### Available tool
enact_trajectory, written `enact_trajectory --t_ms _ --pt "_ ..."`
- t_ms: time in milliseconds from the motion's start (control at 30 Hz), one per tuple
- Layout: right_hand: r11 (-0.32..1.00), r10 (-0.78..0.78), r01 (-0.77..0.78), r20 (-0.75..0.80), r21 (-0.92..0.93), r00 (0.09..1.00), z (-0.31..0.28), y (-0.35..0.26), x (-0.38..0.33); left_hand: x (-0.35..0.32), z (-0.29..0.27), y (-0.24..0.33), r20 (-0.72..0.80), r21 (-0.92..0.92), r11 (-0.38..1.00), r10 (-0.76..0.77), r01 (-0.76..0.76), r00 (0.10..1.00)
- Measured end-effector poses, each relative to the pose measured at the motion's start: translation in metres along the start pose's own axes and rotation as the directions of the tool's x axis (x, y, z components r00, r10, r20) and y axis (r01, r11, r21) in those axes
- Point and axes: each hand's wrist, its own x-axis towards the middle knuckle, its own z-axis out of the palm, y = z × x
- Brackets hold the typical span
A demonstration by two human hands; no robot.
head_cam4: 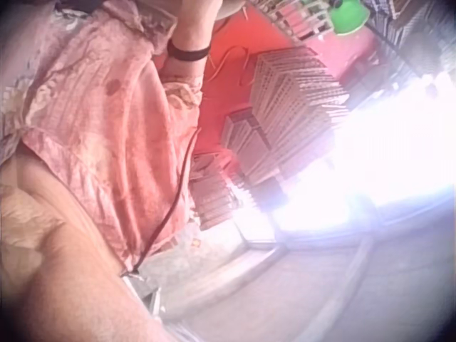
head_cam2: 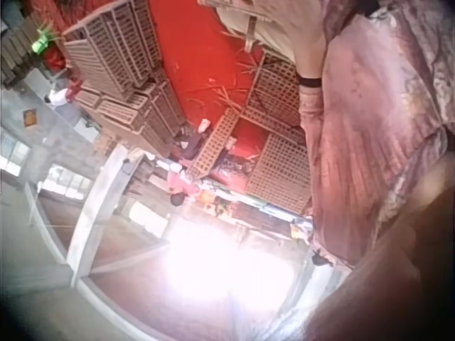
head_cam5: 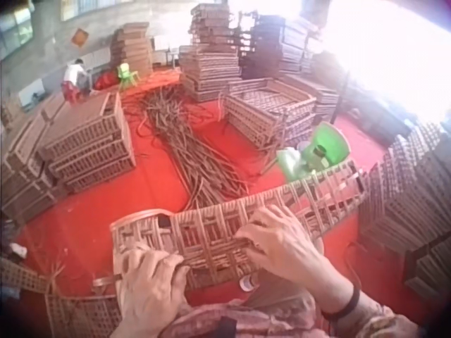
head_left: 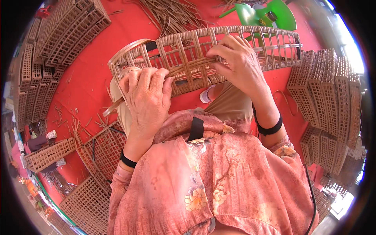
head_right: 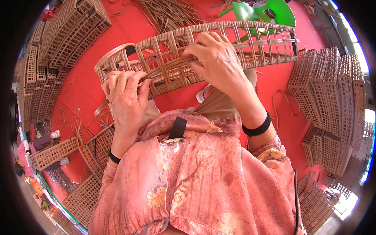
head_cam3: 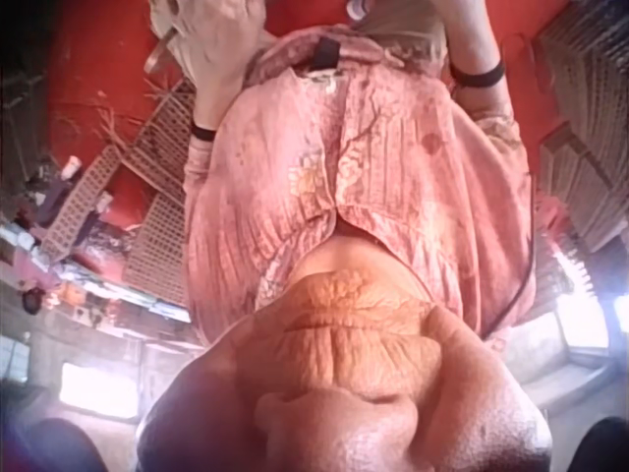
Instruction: Weaving thin wooden or bamboo strips to construct or reinforce a rectangular basket structure.
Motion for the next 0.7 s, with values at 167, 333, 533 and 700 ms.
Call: enact_trajectory --t_ms 167,333,533,700 --pt "1.000 -0.003 0.003 0.036 -0.012 0.999 0.004 0.000 0.002 0.003 -0.004 -0.001 0.040 -0.014 0.999 0.035 -0.035 0.999" --pt "0.998 -0.065 0.063 -0.078 -0.029 0.995 0.015 -0.001 -0.006 0.019 -0.005 -0.009 0.017 -0.031 0.996 0.086 -0.086 0.996" --pt "0.996 -0.077 0.068 -0.173 -0.057 0.982 0.025 -0.002 -0.016 0.043 -0.008 -0.010 0.247 -0.119 0.983 0.164 -0.138 0.955" --pt "0.997 -0.046 0.034 -0.176 -0.073 0.983 0.027 -0.004 -0.020 0.064 -0.004 -0.016 0.389 -0.191 0.957 0.278 -0.218 0.878"
